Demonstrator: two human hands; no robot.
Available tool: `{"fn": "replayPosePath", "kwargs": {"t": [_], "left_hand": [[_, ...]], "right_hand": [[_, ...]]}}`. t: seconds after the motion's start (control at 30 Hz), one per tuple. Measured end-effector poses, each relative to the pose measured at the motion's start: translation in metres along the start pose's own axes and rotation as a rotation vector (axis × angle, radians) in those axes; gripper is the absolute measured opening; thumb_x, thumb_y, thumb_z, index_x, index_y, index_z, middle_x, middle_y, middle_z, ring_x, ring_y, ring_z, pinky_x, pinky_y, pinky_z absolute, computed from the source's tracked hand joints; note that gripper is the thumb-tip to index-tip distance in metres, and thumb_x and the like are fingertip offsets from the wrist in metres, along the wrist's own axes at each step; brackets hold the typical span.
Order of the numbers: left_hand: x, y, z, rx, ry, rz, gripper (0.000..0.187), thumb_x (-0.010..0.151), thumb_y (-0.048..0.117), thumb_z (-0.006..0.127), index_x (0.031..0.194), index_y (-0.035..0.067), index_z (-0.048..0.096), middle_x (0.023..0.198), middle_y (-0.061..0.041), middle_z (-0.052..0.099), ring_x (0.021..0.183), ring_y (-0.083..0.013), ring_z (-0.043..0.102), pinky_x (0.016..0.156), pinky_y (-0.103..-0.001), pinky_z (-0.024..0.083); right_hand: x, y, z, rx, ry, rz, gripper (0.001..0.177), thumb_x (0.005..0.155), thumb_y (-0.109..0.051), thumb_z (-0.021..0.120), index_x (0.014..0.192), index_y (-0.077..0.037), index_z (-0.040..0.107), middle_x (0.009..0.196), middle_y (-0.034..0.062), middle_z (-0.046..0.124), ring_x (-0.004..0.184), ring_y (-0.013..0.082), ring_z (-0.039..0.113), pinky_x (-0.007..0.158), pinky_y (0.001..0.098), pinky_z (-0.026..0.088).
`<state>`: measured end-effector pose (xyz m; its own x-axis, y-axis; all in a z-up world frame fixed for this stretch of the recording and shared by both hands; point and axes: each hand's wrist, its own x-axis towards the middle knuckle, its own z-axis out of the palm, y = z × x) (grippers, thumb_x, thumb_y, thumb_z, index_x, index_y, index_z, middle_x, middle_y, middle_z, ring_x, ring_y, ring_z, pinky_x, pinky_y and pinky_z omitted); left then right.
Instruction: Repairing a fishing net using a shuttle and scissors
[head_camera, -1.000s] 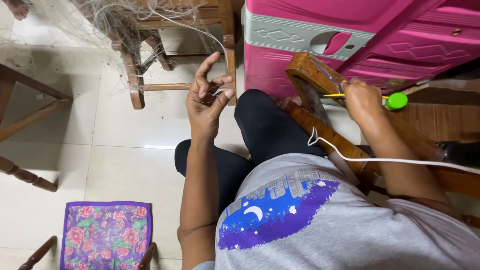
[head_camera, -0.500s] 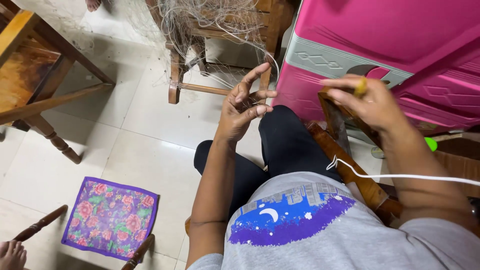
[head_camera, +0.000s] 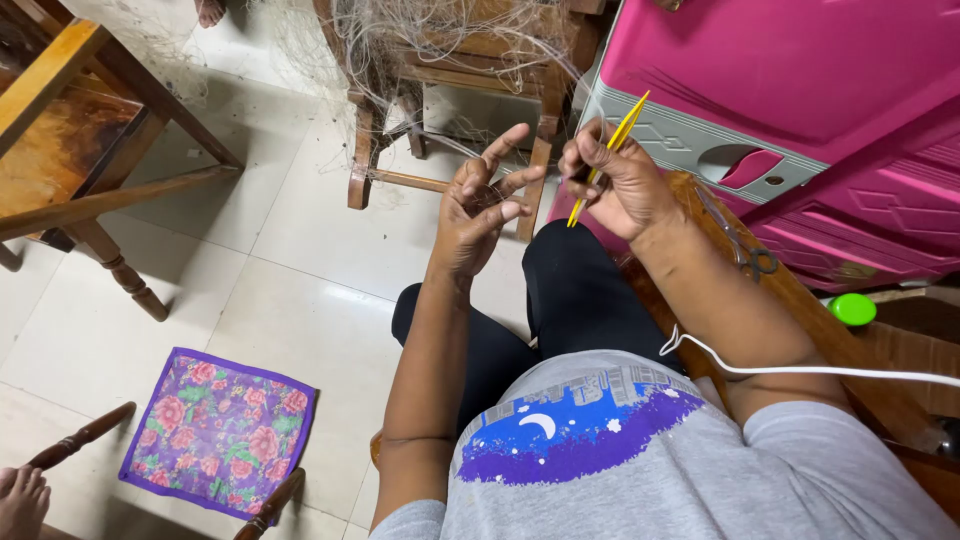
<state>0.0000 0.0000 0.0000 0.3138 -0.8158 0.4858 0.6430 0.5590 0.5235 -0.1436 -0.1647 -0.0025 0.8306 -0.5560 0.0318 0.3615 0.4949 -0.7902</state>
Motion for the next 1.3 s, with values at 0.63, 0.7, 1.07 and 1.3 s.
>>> {"fn": "replayPosePath", "kwargs": {"t": [0.63, 0.7, 1.07, 1.3], "left_hand": [[-0.003, 0.025, -0.019, 0.439, 0.636, 0.554, 0.049, 0.096, 0.0, 0.069, 0.062, 0.013, 0.037, 0.062, -0.017, 0.053, 0.038, -0.0176, 0.047, 0.036, -0.025, 0.039], [0.0, 0.024, -0.008, 0.504, 0.605, 0.529, 0.054, 0.095, -0.001, 0.071, 0.061, 0.016, 0.031, 0.059, -0.006, 0.042, 0.039, -0.0083, 0.033, 0.034, -0.024, 0.028], [0.007, 0.025, 0.024, 0.91, 0.399, 0.278, 0.049, 0.096, 0.005, 0.078, 0.141, 0.01, 0.059, 0.058, 0.009, 0.037, 0.056, -0.0014, 0.03, 0.056, -0.017, 0.031], [0.04, 0.013, 0.041, 0.991, 0.431, 0.277, 0.041, 0.077, 0.024, 0.096, 0.113, 0.018, 0.08, 0.102, -0.006, 0.074, 0.098, -0.0143, 0.072, 0.086, -0.026, 0.056]], "right_hand": [[-0.023, 0.002, 0.022, -0.143, 0.114, -0.06, 0.013, 0.102, -0.02, 0.07, 0.105, -0.016, 0.058, 0.071, 0.0048, 0.061, 0.067, 0.0094, 0.057, 0.052, 0.0151, 0.034], [-0.023, 0.001, 0.024, -0.143, 0.109, -0.073, 0.015, 0.101, -0.021, 0.072, 0.104, -0.016, 0.058, 0.07, 0.0057, 0.06, 0.066, 0.0105, 0.057, 0.052, 0.0159, 0.034], [-0.024, 0.006, 0.029, -0.256, 0.045, -0.165, 0.013, 0.101, -0.015, 0.07, 0.102, -0.013, 0.058, 0.067, 0.0094, 0.063, 0.063, 0.0107, 0.059, 0.049, 0.014, 0.035], [-0.019, 0.02, 0.026, -0.348, 0.02, -0.3, 0.016, 0.097, -0.01, 0.074, 0.1, -0.007, 0.059, 0.072, 0.019, 0.069, 0.062, 0.0159, 0.068, 0.046, 0.0132, 0.033]]}}
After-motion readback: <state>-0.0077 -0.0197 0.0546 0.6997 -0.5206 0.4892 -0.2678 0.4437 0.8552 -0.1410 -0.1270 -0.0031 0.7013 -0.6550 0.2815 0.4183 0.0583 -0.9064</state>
